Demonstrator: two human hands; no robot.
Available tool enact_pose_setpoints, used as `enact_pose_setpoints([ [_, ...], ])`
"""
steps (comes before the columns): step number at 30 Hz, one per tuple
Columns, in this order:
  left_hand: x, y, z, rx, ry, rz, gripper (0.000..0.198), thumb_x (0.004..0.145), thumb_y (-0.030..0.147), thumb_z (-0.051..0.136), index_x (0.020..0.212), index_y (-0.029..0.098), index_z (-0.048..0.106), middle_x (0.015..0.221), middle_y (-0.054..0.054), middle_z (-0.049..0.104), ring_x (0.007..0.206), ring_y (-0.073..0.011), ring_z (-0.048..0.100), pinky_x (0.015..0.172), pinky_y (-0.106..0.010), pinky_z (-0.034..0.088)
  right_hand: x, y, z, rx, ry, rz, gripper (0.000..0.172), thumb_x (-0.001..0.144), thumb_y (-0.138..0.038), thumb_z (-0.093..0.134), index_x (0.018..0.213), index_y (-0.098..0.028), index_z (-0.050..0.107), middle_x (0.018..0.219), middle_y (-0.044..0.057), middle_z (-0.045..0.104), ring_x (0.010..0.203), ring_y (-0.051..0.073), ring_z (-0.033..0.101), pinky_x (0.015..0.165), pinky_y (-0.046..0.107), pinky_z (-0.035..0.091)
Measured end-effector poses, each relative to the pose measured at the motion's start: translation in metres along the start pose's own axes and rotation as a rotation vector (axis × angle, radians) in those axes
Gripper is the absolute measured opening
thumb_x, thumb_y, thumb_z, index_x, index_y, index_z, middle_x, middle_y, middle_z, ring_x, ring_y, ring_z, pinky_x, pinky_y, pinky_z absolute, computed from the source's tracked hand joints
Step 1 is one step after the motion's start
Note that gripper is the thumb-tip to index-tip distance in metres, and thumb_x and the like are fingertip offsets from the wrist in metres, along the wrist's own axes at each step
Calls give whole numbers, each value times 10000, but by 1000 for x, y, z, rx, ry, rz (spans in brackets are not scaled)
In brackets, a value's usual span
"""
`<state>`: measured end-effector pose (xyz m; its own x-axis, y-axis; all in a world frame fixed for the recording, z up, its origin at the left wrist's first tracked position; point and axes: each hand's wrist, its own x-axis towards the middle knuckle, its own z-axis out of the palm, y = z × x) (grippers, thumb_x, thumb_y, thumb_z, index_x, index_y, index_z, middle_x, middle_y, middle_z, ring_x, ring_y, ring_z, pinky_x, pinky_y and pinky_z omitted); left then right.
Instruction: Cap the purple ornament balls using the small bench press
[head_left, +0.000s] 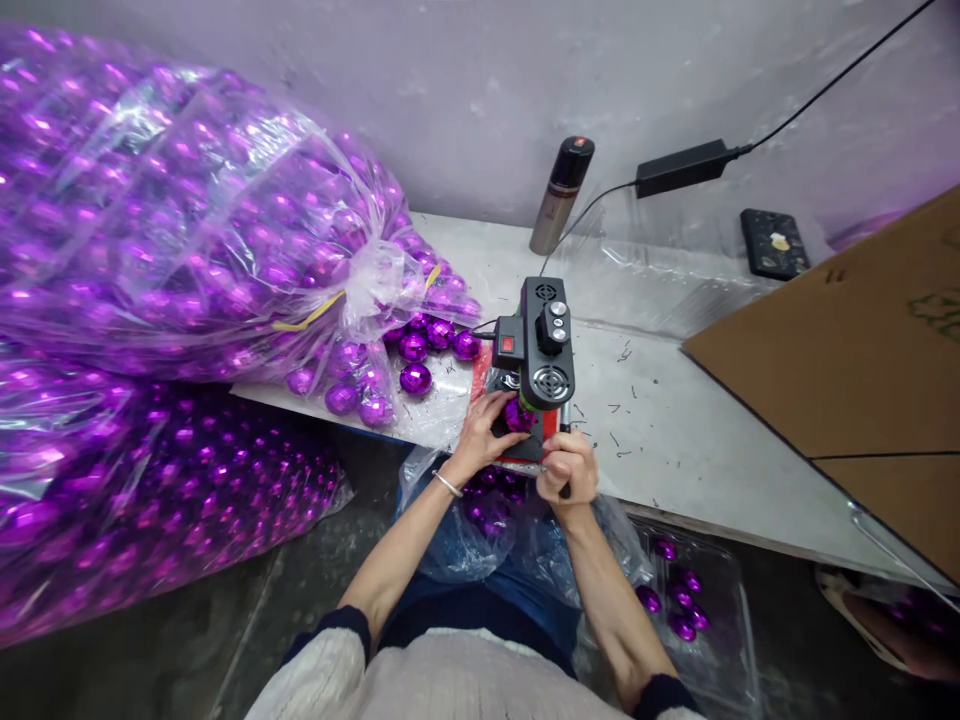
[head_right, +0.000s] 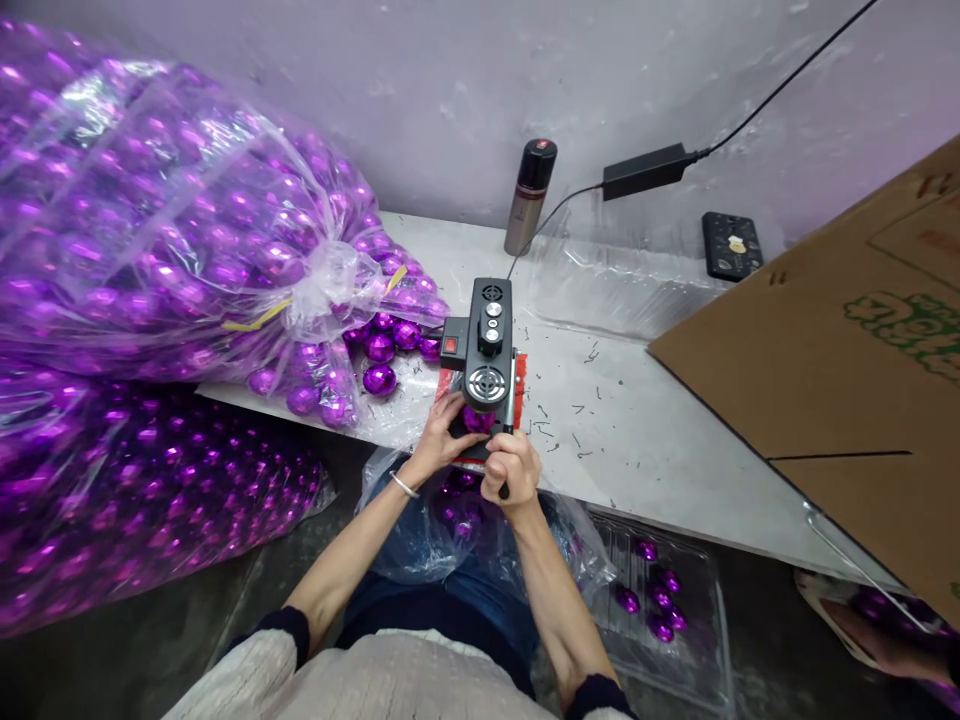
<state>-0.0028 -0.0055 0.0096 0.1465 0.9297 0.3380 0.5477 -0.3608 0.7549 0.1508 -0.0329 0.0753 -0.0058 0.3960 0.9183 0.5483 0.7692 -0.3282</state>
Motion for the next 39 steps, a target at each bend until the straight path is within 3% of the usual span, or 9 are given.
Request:
enact_pose_setpoints([
  [8,2,-3,3,-46,22,14,711,779,472,846,1378,190,586,1362,-167,647,1304,-322,604,1151,-552,454,59,-30,-7,-10,66,242,326,980,-153,456,664,-224,489,624,-6,556,595,141,572,570,306,404],
  [14,1,-4,4,-86,66,47,690,822,476,806,1400,202,548,1362,-162,630,1304,-316,596,1143,-553,456,70,-36,-8,35,70,268,332,989,-149,459,666,-217,483,636,-7,559,624,135,585,591,292,409],
  [19,-44,6,-1,34,152,159,655,925,461,687,1477,201,450,1346,-161,617,1304,-287,590,1112,-498,484,63,-31,-10,34,39,237,323,988,-152,461,672,-218,483,633,-11,554,661,141,610,617,295,426],
  [22,-82,13,-5,225,-22,258,731,899,497,705,1515,207,438,1364,-174,619,1311,-303,584,1137,-512,446,58,-28,-11,25,16,211,310,980,-149,465,679,-220,491,639,-7,557,662,146,611,609,304,426],
  [25,-98,16,-14,314,-113,291,1001,743,729,742,1519,162,461,1406,-220,600,1334,-358,556,1158,-532,403,53,-26,-10,12,13,197,302,971,-141,467,682,-223,501,628,-8,550,663,156,619,603,311,429],
  [28,-76,9,-35,331,91,189,1080,716,851,647,1504,130,483,1426,-241,582,1342,-390,542,1142,-528,405,51,-25,-10,20,19,181,298,960,-129,478,678,-225,501,614,-14,543,662,161,627,599,310,433],
  [32,-21,-8,-74,504,445,-216,713,971,608,512,1482,110,488,1433,-263,560,1334,-386,546,1100,-524,441,50,-25,-10,24,1,168,288,954,-117,485,687,-224,497,626,-16,550,665,155,633,591,300,432],
  [34,-1,-14,-88,581,414,-312,628,992,489,527,1493,114,475,1436,-268,552,1306,-395,562,1061,-527,476,51,-25,-10,22,-2,169,280,955,-116,485,696,-223,497,630,-17,552,667,154,633,592,297,432],
  [39,16,-19,-107,749,50,-231,555,915,87,498,1454,212,537,1564,-203,456,1394,-402,474,1081,-574,470,50,-26,-12,25,-18,167,271,956,-117,474,706,-222,496,671,-5,586,671,149,624,601,298,437],
])
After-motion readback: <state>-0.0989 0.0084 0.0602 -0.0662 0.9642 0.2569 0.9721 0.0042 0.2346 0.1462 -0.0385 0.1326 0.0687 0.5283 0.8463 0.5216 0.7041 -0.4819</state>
